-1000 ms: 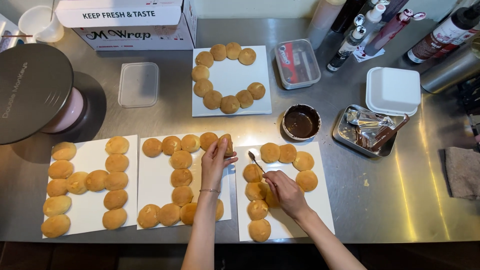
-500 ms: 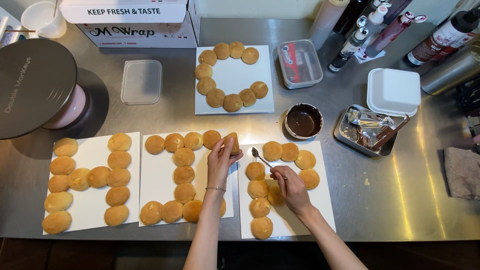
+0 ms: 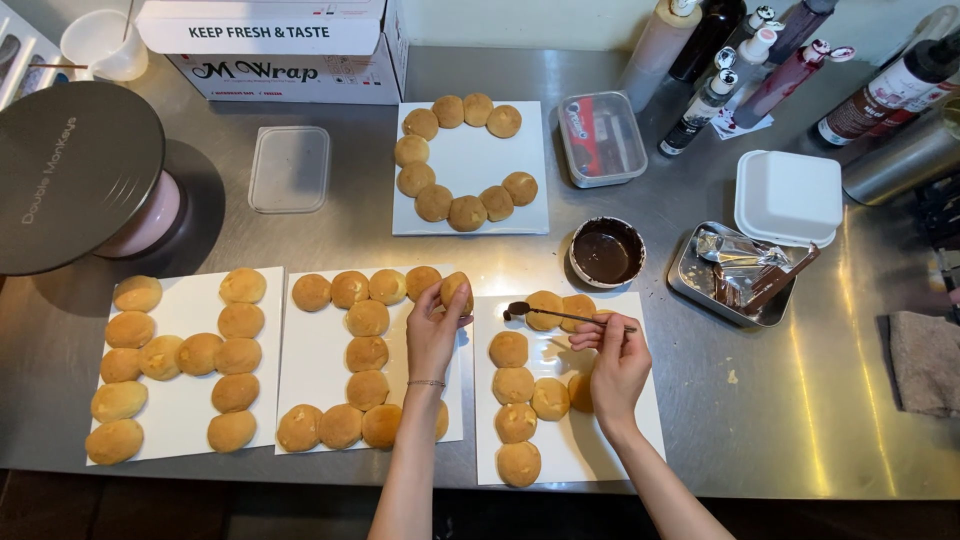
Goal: The person arranges small round cakes on white boards to form the letters 'H', 'I', and 'P'. They use a spoon to apply chocolate spread between the cakes to secure them in place.
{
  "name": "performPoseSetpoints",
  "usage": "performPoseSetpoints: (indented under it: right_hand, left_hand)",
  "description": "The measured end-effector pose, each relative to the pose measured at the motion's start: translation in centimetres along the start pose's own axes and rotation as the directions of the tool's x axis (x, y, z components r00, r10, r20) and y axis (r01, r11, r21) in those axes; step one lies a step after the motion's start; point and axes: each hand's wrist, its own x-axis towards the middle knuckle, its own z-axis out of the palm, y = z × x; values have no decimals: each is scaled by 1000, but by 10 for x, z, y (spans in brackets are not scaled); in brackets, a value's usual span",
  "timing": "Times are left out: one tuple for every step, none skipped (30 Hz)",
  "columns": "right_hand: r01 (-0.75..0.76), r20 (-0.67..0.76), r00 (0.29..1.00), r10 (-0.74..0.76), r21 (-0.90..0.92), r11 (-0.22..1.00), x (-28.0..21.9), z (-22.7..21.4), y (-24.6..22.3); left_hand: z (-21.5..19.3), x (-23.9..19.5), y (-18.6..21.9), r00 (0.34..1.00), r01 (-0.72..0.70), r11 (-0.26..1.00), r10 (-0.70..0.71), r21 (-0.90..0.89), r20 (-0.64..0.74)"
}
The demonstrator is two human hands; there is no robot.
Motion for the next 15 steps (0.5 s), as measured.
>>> performPoseSetpoints:
  right_hand:
    - [2,-1,1000,-2,2,1000,2,0,4]
    - [-117,-61,991,121,78,990,4,-1,7]
    - [-228,-110,963,247,160,960,5,-2,11]
    - [-226,-110,963,245,161,961,8,-7,20]
    - [-336,-124,917,379,270,902,10,-12,29]
    - [-432,-122,854,506,377,819,12,-16,37]
    - [-433,-119,854,507,379,818,15,-24,51]
    - [-499,-70,800,596,474,726,18,-31,66]
    - [-554,-12,739,674,559,617,21,-39,80]
    - [-553,-10,739,674,561,616,26,-46,85]
    - [-549,10,710,704,633,545,30,-53,91]
    - [-539,34,681,731,700,469,35,-61,96]
    - [-539,34,680,733,700,468,41,-68,93]
    - [-511,15,704,710,704,492,47,-75,90]
    - [-481,-6,728,686,708,517,54,-83,87]
  left_hand:
    - [2,-4,7,1000,-3,1000,3,0,1]
    - [3,-8,15,1000,-9,997,9,77,-7]
    - [5,-13,21,1000,-14,988,16,152,-15]
    - [4,-11,19,1000,-16,988,18,152,-14]
    - [3,-10,18,999,-36,967,43,253,-21]
    - [2,-8,17,997,-55,935,68,350,-25]
    - [3,-3,8,997,-57,934,71,352,-27]
    - [5,1,-1,997,-56,910,71,410,-21]
    - [7,6,-10,997,-55,883,70,467,-13]
    - [14,8,-14,997,-57,882,71,468,-13]
    - [22,10,-19,993,-111,840,111,531,32]
    - [29,11,-24,986,-165,791,146,589,80]
    - [33,5,-22,986,-164,790,145,590,80]
    - [38,-1,-19,984,-176,682,112,710,136]
    - [43,-8,-17,980,-195,555,68,809,189]
